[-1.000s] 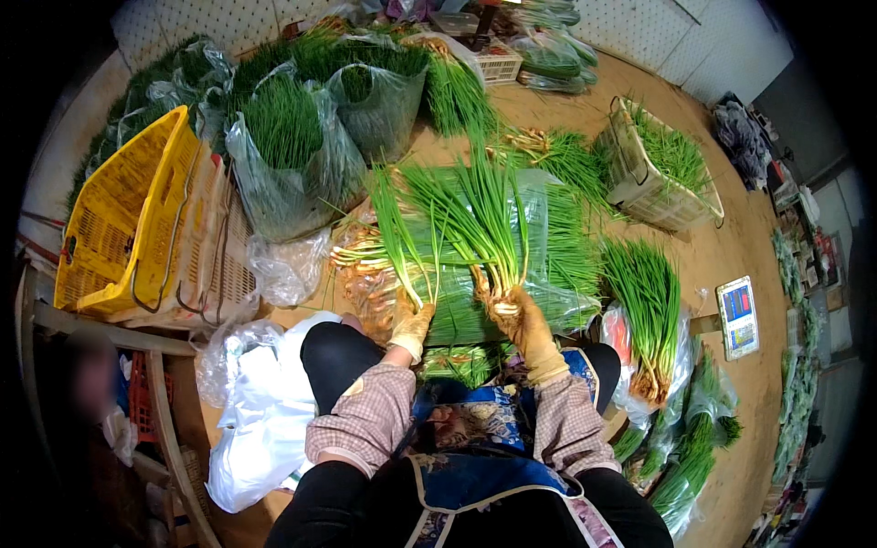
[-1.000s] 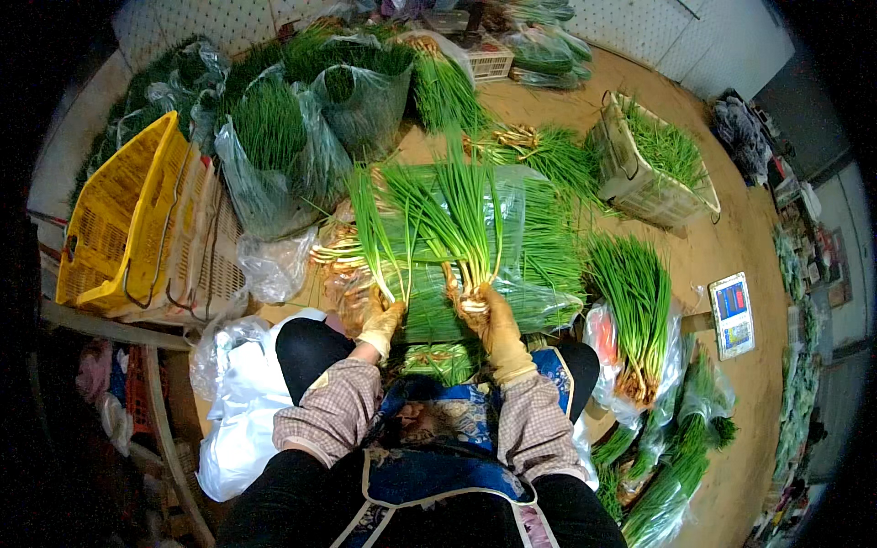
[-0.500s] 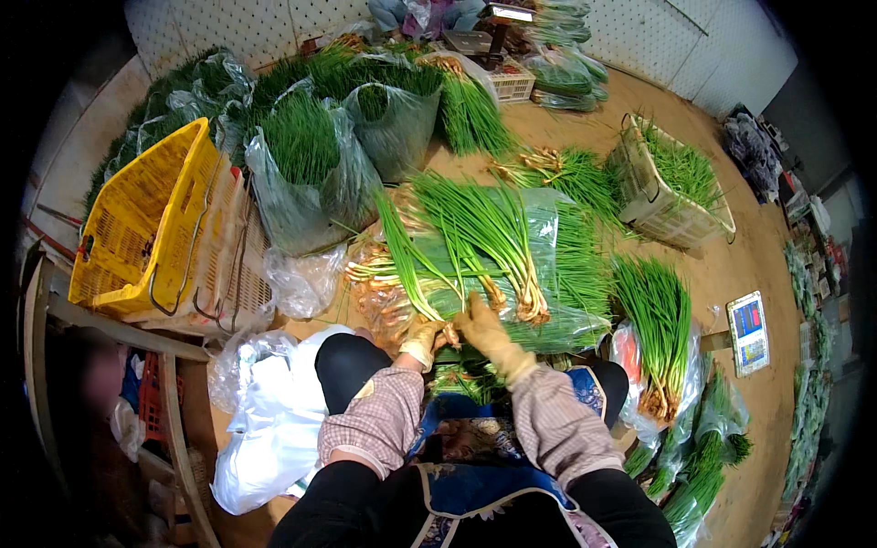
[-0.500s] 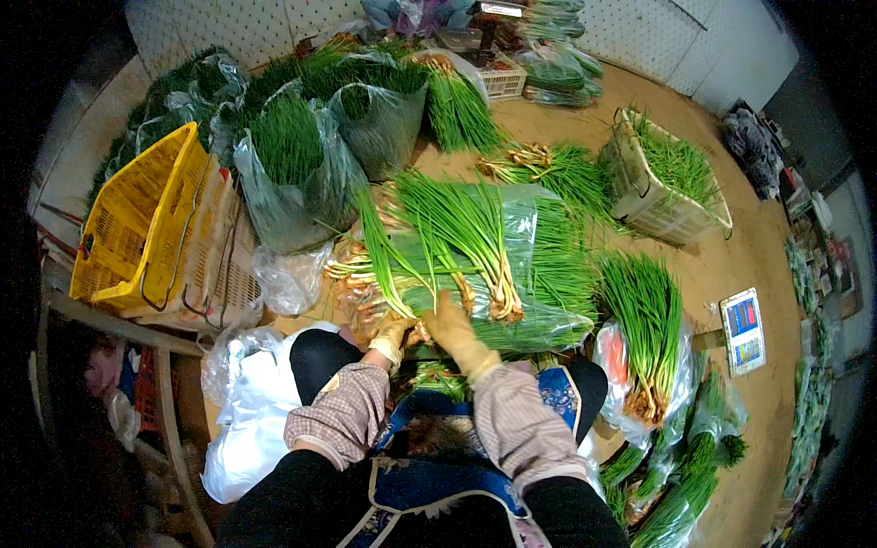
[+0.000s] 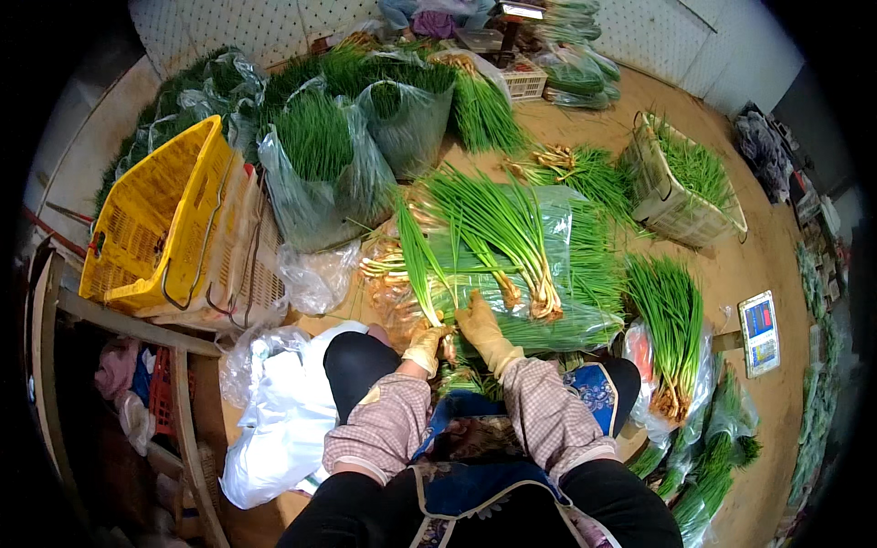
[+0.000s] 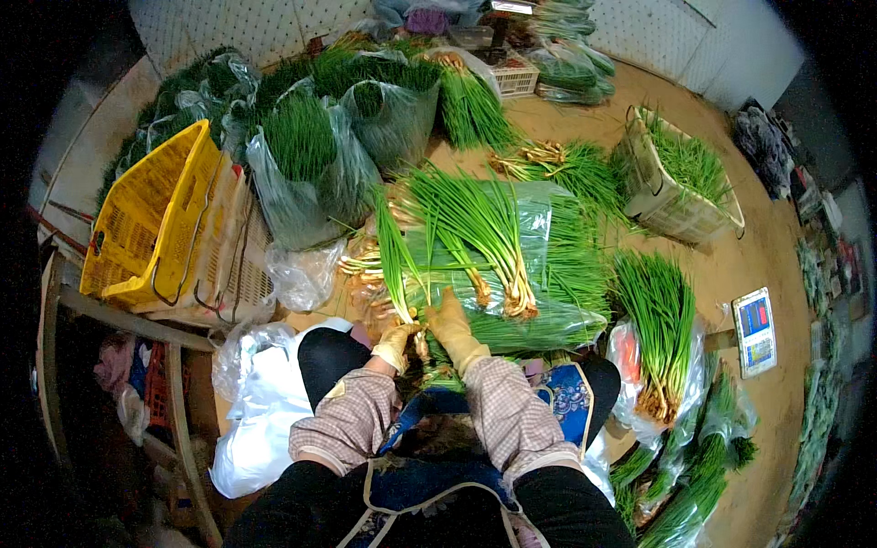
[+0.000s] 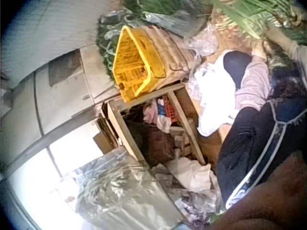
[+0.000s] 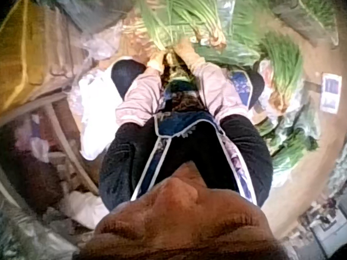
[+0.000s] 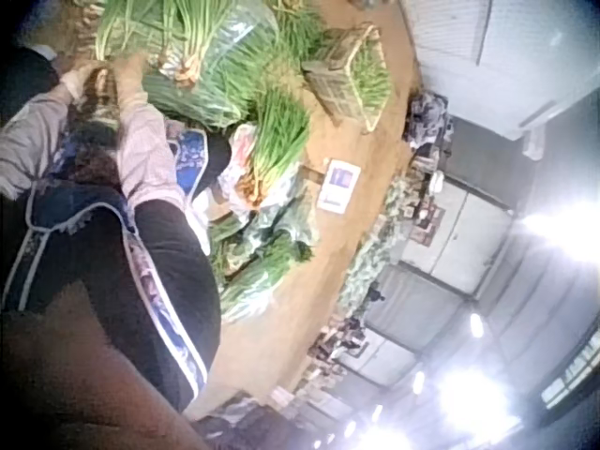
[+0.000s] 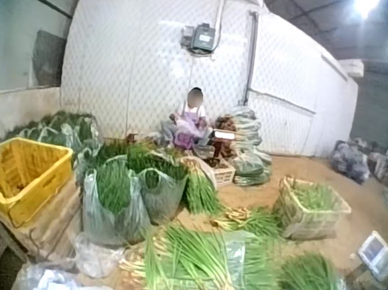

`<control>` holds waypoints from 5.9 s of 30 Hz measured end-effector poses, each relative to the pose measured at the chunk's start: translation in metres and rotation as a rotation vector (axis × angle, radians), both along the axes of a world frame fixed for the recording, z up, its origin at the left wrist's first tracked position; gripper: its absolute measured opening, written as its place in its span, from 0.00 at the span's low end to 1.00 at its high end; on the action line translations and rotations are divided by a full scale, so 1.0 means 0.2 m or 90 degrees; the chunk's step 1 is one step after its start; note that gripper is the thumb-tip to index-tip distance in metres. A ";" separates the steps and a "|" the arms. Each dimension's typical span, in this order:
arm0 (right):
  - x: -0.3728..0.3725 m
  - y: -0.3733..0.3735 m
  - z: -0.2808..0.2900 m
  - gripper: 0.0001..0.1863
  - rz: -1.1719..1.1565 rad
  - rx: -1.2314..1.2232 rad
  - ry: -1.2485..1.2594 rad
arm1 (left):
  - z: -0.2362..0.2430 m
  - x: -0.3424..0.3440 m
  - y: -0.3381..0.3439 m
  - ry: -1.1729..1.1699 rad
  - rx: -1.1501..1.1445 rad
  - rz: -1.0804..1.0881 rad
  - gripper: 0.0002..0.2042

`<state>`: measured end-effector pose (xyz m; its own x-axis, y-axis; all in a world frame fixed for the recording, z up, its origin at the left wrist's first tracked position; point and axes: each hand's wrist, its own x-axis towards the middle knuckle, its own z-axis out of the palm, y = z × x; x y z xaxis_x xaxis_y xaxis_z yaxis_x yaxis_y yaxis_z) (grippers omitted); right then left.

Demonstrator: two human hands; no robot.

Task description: The person sits on the floor and sorts green onions by hand, removing roots and bundling them into plastic bags. The person repeatedly picks up bunches, trims the ends, and places them into clear plastic packaging.

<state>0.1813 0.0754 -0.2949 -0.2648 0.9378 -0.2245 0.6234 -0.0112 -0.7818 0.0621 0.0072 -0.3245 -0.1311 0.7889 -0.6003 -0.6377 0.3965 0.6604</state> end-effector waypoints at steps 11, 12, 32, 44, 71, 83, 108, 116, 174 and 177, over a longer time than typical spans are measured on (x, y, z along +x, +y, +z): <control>-0.11 -0.25 0.41 0.17 0.402 0.120 -0.185 | 0.31 -0.05 -0.03 -0.130 0.066 0.181 0.12; -0.09 -0.28 0.46 0.18 0.415 0.172 -0.068 | 0.15 -0.11 -0.04 -0.220 0.105 0.177 0.12; 0.32 -0.40 0.30 0.21 -0.107 -0.508 0.691 | 0.41 0.18 -0.31 -0.098 0.099 -0.407 0.09; 0.37 -0.43 0.31 0.23 -0.012 0.090 0.132 | 0.36 0.23 -0.34 -0.214 0.069 -0.240 0.07; 0.51 -0.49 0.12 0.12 0.439 -0.120 -0.423 | 0.35 0.14 -0.40 0.082 0.203 -0.172 0.13; 0.39 -0.13 0.75 0.37 0.000 0.069 0.249 | 0.73 0.45 -0.11 0.168 0.435 -0.262 0.24; 2.58 -0.01 0.42 0.49 -0.463 -0.033 -0.604 | 0.53 0.21 -0.33 0.237 0.135 -0.254 0.24; 1.32 0.13 0.71 0.30 0.074 0.287 -0.062 | 0.29 0.20 -0.25 0.144 0.001 -0.194 0.22; 0.25 -0.29 0.47 0.09 0.149 0.088 0.018 | 0.08 0.19 -0.26 -0.210 0.120 -0.140 0.32; 0.35 -0.29 0.49 0.08 0.127 -0.163 0.212 | 0.17 0.20 -0.26 -0.208 0.159 -0.139 0.31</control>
<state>0.2513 0.0165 -0.1968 -0.5314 0.7866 -0.3145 0.3489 -0.1351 -0.9274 0.1022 -0.0454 -0.2909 0.2184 0.9030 -0.3700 -0.7478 0.3984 0.5311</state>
